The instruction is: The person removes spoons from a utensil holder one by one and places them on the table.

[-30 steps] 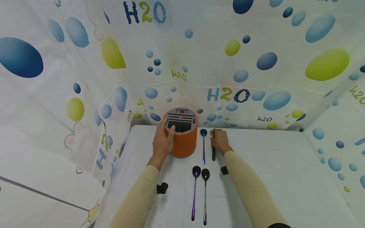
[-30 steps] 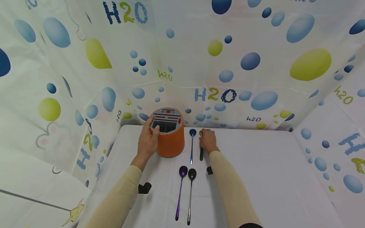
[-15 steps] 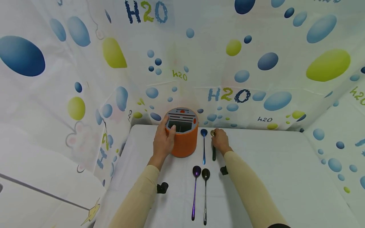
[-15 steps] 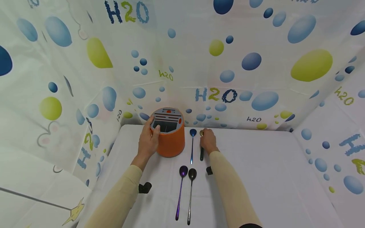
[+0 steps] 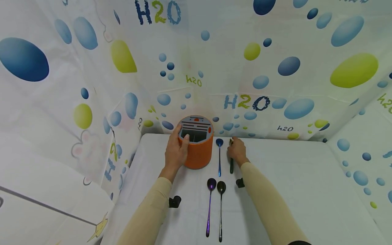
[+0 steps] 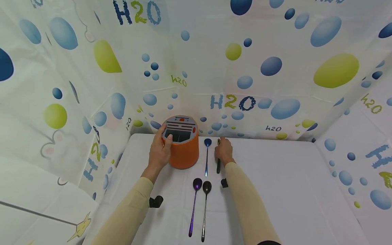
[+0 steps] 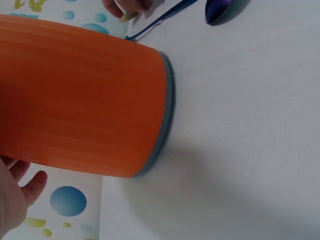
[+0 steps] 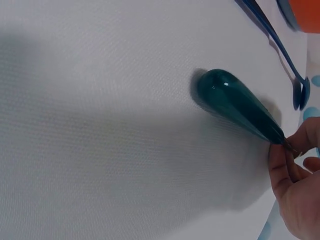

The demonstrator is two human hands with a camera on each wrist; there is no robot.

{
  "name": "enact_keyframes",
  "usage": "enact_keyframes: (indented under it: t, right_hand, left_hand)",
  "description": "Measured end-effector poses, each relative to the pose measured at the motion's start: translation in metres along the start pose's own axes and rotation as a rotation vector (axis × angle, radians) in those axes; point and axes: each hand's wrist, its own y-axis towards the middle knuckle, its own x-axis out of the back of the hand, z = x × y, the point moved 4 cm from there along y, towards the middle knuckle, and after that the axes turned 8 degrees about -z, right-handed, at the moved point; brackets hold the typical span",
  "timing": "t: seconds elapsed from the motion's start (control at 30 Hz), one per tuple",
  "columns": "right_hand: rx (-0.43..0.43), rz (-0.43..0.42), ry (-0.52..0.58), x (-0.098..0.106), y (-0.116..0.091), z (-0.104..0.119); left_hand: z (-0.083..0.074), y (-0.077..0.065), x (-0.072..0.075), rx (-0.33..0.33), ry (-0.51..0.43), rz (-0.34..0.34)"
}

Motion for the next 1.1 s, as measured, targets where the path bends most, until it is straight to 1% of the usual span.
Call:
enact_keyframes:
  t: [0.17,0.27,0.4,0.57,0.9,1.1]
  right_hand:
    - [-0.046,0.001,0.059,0.001,0.002,-0.003]
    - [-0.074,0.002,0.075,0.001,0.003,-0.005]
    - [-0.083,-0.007,0.072,0.002,0.005,-0.005]
    - [-0.097,-0.006,0.102,0.003,0.004,-0.004]
    - [-0.080,-0.048,0.118,0.007,0.003,-0.001]
    - [-0.044,-0.089,0.080,0.011,0.002,-0.001]
  left_hand:
    - [0.000,0.000,-0.001,-0.002,0.000,0.004]
    - [0.000,0.001,-0.001,-0.009,-0.003,0.002]
    - [-0.001,0.001,-0.001,-0.012,-0.003,0.003]
    - [-0.001,0.001,-0.001,0.004,0.003,0.012]
    - [-0.001,0.001,-0.001,0.003,0.010,0.014]
    - [-0.001,0.001,-0.001,-0.004,0.004,0.010]
